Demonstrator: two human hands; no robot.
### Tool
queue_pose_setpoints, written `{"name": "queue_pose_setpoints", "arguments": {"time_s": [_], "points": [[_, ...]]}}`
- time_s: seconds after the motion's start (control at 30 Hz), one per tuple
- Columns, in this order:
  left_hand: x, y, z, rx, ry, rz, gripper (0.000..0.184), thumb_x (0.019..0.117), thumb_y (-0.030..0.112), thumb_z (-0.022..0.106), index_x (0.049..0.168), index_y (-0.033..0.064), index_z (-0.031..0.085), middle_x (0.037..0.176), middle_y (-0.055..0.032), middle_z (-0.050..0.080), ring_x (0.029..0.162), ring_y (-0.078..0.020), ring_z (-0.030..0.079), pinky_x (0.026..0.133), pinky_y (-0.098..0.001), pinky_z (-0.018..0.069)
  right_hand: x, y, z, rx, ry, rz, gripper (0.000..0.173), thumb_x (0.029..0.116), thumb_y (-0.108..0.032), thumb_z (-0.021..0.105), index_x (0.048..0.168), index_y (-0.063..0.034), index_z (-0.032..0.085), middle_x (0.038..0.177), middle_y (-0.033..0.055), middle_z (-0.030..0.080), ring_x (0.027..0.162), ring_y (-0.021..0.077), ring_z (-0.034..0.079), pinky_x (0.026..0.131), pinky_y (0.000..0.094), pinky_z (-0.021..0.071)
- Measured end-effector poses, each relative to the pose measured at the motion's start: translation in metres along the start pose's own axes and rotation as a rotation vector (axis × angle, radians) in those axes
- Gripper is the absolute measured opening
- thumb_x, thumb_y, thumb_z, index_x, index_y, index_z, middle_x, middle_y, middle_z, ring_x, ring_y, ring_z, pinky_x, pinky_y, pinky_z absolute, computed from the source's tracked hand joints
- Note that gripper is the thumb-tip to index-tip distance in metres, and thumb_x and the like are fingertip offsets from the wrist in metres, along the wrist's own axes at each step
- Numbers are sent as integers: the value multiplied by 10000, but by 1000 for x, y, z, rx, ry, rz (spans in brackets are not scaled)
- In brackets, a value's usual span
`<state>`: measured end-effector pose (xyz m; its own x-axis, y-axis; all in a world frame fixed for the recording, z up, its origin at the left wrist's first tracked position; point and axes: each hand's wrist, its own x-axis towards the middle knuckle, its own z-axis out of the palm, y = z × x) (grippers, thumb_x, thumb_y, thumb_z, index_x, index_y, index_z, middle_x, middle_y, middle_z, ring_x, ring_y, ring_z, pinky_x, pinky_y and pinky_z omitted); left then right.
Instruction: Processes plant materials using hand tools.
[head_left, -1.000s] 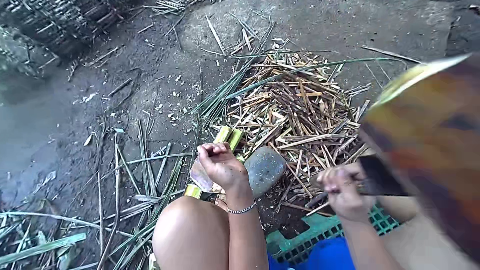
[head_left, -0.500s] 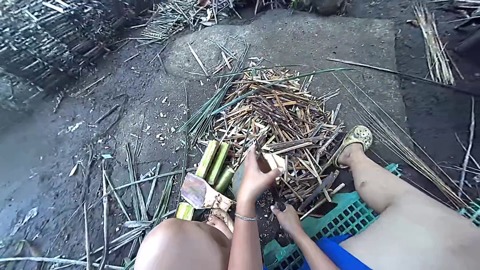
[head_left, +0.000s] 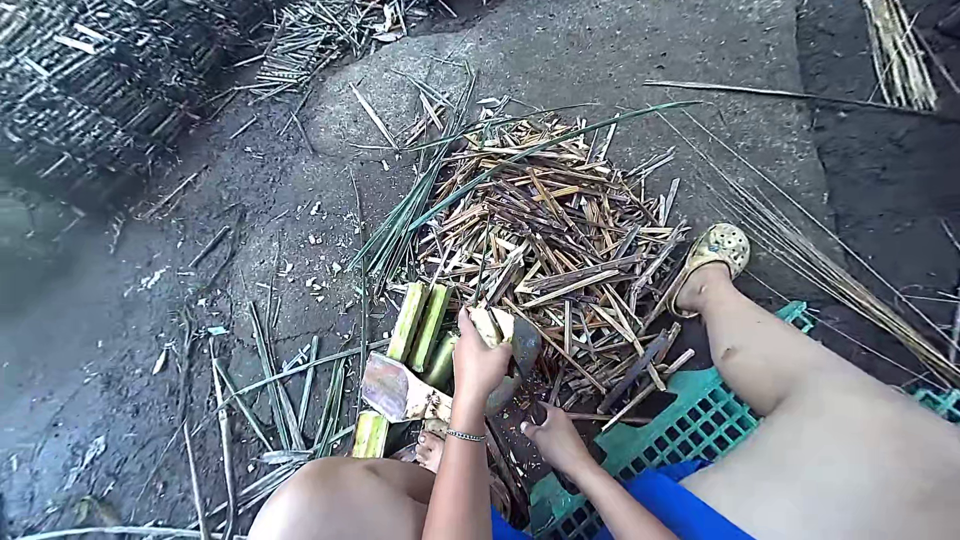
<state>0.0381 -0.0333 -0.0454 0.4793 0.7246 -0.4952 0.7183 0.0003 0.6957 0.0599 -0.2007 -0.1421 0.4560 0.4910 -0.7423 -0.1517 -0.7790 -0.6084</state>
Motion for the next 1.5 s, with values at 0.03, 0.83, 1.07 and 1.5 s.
{"name": "queue_pose_setpoints", "arguments": {"time_s": [0.03,0.83,1.07,1.5], "points": [[-1,-3,1,-12,20,-1,994,808,93,746,1622,82,175,1267,-251,632,1167,-372,638,988,-563,509,2,3,0,16,-27,8,394,941,-136,696,1295,20,619,1048,207,672,899,301,659,831,498,535],[-2,-16,8,38,105,112,1001,798,158,735,1625,44,182,1274,-248,642,1165,-363,644,998,-552,496,9,14,-6,92,-90,-19,311,939,-168,710,1186,6,638,901,142,645,700,226,618,687,434,540],[-32,-3,-11,-411,56,723,1114,805,469,759,1591,-54,166,1557,-199,434,1379,-219,503,1122,-386,449,-10,-4,-21,305,123,-459,516,1045,-463,412,945,-5,628,595,-39,500,489,74,497,498,307,482],[-14,-15,9,-536,11,247,1045,862,319,735,1640,60,87,1694,-231,59,1550,-344,183,1209,-527,288,21,40,-1,23,81,-133,614,1101,-453,368,881,36,667,684,118,563,647,251,567,684,500,488]]}}
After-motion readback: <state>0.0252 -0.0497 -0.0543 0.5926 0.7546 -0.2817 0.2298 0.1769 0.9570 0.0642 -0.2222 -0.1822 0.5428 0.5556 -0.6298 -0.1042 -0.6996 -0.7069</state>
